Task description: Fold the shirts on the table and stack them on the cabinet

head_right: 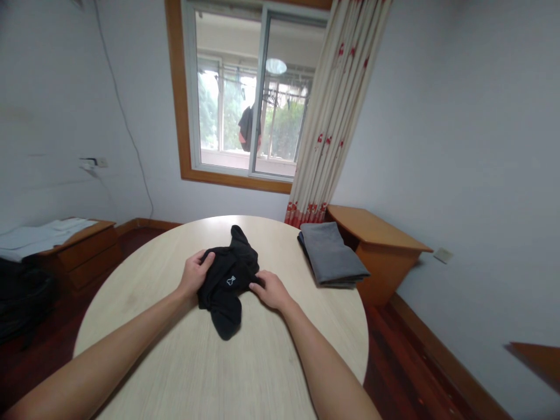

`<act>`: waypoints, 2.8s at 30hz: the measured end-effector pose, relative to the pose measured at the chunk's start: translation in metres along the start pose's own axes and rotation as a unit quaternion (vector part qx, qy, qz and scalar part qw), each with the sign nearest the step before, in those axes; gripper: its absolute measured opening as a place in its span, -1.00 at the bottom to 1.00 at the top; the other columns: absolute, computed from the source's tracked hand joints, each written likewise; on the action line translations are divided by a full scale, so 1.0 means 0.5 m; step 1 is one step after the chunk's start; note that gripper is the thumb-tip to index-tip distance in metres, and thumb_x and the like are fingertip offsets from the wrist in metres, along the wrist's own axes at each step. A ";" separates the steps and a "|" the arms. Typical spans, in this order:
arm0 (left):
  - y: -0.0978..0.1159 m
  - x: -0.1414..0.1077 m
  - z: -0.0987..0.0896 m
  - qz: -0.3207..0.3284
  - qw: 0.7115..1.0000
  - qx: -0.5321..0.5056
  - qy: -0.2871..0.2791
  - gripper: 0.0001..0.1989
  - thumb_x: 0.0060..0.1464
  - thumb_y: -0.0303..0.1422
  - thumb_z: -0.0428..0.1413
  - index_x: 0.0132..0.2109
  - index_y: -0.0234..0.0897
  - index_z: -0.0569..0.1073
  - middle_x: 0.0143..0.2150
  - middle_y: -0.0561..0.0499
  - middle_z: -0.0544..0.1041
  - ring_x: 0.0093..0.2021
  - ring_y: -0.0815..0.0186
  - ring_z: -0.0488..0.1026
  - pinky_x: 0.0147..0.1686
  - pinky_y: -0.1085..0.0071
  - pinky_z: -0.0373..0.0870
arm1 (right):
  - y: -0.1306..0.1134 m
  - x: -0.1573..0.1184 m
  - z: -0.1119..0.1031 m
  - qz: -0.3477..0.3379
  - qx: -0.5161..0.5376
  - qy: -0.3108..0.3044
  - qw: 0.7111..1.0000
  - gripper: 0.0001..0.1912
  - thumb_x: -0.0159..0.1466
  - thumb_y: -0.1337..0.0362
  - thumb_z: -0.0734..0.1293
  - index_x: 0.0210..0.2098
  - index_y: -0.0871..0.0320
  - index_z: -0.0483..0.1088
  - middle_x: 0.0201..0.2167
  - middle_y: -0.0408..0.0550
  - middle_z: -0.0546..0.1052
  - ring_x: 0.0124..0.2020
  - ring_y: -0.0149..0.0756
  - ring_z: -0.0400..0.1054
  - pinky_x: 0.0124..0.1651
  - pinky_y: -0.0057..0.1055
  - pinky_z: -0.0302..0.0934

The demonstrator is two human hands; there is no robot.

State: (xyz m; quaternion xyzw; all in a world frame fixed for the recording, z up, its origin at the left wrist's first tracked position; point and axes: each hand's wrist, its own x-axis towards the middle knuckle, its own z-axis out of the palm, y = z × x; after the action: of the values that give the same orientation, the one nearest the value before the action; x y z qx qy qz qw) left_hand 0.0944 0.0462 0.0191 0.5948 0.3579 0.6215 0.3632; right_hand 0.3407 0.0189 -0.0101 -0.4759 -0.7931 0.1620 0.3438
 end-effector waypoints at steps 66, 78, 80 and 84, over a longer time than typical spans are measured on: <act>-0.010 0.023 -0.106 -0.128 0.869 0.233 -0.416 -0.82 -0.39 -0.30 0.36 -0.50 -0.17 0.58 -0.54 0.05 0.57 -0.53 0.19 0.48 -0.54 0.41 0.32 | 0.036 -0.032 -0.084 0.119 0.147 -0.028 0.982 -0.40 0.23 -0.07 0.39 0.18 0.05 0.40 0.16 0.07 0.47 0.17 0.02 0.36 0.31 0.09 0.10; 0.012 0.054 -0.091 0.010 0.972 0.213 -0.101 -0.69 0.01 -0.07 0.14 -0.36 -0.26 0.51 -0.40 0.00 0.54 -0.32 0.16 0.45 -0.24 0.31 0.36 | 0.042 -0.034 -0.078 0.126 0.129 -0.010 0.984 -0.40 0.23 -0.08 0.40 0.16 0.09 0.42 0.15 0.12 0.48 0.15 0.04 0.37 0.29 0.07 0.14; 0.010 0.072 -0.108 -0.006 0.983 0.182 0.022 -0.63 0.00 -0.01 0.12 -0.39 -0.27 0.46 -0.41 0.01 0.51 -0.32 0.19 0.43 -0.24 0.32 0.36 | 0.038 -0.033 -0.080 0.128 0.120 -0.015 0.984 -0.39 0.23 -0.08 0.39 0.16 0.11 0.42 0.16 0.12 0.48 0.16 0.03 0.37 0.29 0.06 0.13; -0.004 0.098 -0.143 -0.065 0.978 0.023 0.195 -0.55 -0.06 0.03 0.16 -0.30 -0.31 0.47 -0.34 -0.01 0.54 -0.28 0.21 0.45 -0.25 0.35 0.38 | 0.031 -0.031 -0.079 0.117 0.113 -0.016 0.986 -0.40 0.24 -0.06 0.38 0.16 0.12 0.42 0.16 0.12 0.48 0.16 0.01 0.37 0.30 0.03 0.12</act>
State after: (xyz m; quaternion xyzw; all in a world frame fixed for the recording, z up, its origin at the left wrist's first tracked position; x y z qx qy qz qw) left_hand 0.0216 0.0892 0.0385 0.4459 0.4736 0.6923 0.3124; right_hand 0.3834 0.0103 0.0029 -0.5211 -0.7136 0.2976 0.3615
